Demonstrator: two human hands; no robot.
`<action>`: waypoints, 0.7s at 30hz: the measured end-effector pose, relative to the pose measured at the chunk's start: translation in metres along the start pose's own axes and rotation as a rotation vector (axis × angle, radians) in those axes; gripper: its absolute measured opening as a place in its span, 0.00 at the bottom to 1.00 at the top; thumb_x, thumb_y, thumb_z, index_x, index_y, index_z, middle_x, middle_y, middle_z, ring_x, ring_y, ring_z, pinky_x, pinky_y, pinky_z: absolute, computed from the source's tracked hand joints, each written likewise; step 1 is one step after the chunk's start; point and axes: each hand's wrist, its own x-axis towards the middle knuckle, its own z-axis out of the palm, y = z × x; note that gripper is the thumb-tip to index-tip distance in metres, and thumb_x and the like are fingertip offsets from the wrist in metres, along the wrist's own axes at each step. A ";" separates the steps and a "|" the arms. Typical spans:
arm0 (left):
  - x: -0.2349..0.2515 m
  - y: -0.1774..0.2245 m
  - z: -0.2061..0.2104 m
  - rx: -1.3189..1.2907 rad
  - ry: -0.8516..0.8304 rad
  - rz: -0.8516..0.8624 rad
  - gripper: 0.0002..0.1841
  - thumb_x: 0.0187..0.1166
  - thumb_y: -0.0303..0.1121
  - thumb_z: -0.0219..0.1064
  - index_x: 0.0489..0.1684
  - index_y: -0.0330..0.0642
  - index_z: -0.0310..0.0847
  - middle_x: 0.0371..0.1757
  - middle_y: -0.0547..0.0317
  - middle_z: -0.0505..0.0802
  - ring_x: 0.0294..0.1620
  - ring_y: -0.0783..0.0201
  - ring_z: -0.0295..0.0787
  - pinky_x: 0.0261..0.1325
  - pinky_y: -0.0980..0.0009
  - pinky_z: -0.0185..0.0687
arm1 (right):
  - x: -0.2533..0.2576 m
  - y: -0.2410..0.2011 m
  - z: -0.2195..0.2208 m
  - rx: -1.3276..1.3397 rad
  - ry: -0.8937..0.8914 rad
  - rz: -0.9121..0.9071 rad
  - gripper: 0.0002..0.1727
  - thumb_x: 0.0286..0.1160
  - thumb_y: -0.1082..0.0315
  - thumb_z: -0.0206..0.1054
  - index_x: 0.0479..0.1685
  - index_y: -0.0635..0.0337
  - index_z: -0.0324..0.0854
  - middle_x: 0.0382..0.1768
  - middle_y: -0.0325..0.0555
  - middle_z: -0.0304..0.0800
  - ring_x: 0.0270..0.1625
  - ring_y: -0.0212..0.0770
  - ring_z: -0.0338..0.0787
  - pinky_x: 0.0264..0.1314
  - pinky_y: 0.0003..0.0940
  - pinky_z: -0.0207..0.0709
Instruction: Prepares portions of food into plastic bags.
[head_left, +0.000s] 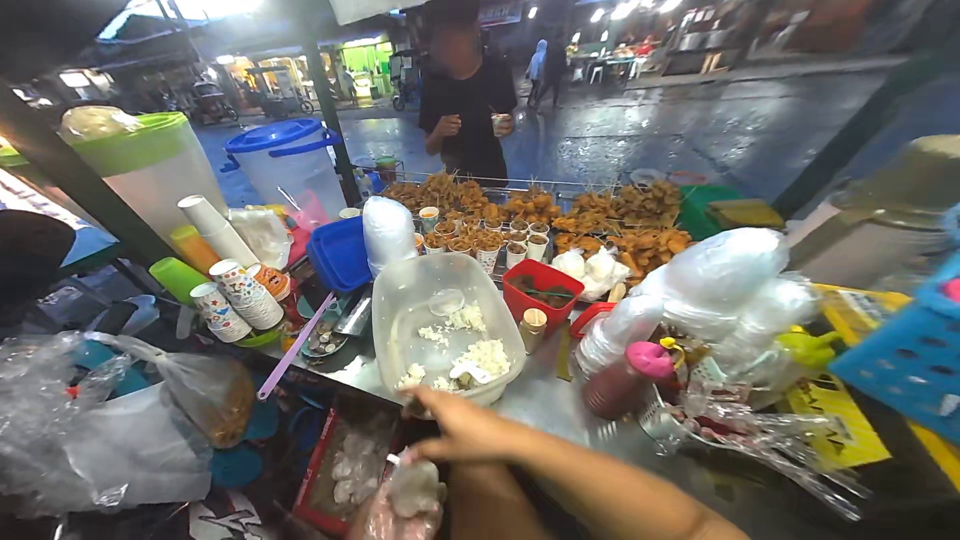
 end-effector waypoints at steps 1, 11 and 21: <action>0.000 0.003 -0.002 0.005 0.038 0.034 0.20 0.93 0.43 0.39 0.47 0.45 0.78 0.38 0.52 0.93 0.37 0.58 0.94 0.35 0.64 0.91 | 0.014 -0.014 -0.017 0.028 0.045 -0.012 0.48 0.73 0.60 0.78 0.89 0.70 0.55 0.60 0.63 0.90 0.60 0.52 0.92 0.68 0.47 0.82; 0.002 0.048 -0.044 0.068 0.339 0.287 0.17 0.93 0.41 0.42 0.60 0.43 0.73 0.46 0.52 0.89 0.40 0.58 0.92 0.36 0.64 0.92 | 0.051 -0.053 -0.069 0.519 0.007 -0.063 0.25 0.87 0.68 0.57 0.83 0.60 0.68 0.42 0.47 0.93 0.40 0.33 0.91 0.50 0.30 0.86; 0.026 0.082 -0.068 0.033 0.508 0.335 0.39 0.89 0.63 0.39 0.90 0.41 0.52 0.84 0.38 0.71 0.79 0.42 0.75 0.72 0.42 0.79 | -0.074 0.065 0.022 0.711 0.049 0.571 0.09 0.86 0.69 0.61 0.50 0.62 0.86 0.30 0.33 0.90 0.32 0.27 0.88 0.42 0.24 0.84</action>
